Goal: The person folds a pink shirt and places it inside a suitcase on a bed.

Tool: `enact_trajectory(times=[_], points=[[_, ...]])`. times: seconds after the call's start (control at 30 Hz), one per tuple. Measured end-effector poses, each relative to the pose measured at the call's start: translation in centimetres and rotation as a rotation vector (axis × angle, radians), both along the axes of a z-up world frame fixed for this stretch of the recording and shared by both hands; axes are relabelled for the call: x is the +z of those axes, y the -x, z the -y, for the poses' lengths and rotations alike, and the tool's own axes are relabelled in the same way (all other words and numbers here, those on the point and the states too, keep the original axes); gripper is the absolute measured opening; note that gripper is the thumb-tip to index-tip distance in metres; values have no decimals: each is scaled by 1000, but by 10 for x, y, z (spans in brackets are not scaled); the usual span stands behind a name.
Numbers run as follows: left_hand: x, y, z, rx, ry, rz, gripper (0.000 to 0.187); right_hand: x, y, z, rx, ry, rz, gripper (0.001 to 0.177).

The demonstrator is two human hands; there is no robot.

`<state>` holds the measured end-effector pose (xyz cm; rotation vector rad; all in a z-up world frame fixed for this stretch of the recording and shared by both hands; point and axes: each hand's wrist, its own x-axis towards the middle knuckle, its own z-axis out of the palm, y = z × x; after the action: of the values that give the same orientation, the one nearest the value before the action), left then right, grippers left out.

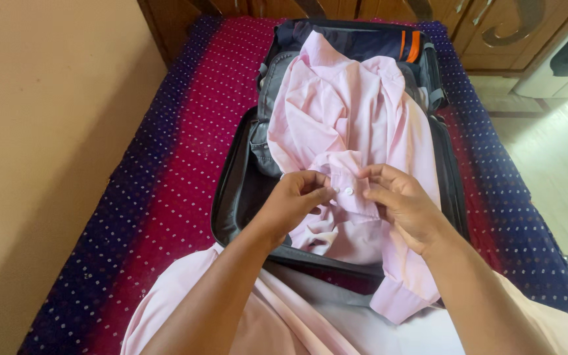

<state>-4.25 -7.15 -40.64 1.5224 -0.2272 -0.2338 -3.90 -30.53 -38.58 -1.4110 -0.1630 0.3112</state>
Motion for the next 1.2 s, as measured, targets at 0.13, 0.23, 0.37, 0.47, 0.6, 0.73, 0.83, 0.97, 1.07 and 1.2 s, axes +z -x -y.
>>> enact_trajectory(times=[0.13,0.23,0.37,0.47,0.6,0.73,0.83,0.97,1.07,1.2], points=[[1,1,6,-44,129,89,13,5,10,-13,39,309,204,58],[2,4,10,-42,181,111,15,3,13,-20,-2,368,293,54],[7,7,15,308,10,201,28,-4,6,-19,-112,75,262,33],[13,13,10,212,-10,-109,55,2,5,-13,-193,-129,-4,33],[11,14,16,11,25,-305,88,3,3,-10,-181,-381,-163,32],[2,13,23,61,223,-454,79,-1,-3,-6,-240,-603,-259,32],[-3,8,20,6,285,-337,45,3,-3,-4,-255,-542,-223,35],[-1,7,16,87,189,-89,15,14,0,-3,-362,-84,-114,31],[6,8,15,162,190,-34,14,16,17,-4,-596,698,936,21],[17,10,8,126,198,-10,16,27,26,-9,-570,811,1104,22]])
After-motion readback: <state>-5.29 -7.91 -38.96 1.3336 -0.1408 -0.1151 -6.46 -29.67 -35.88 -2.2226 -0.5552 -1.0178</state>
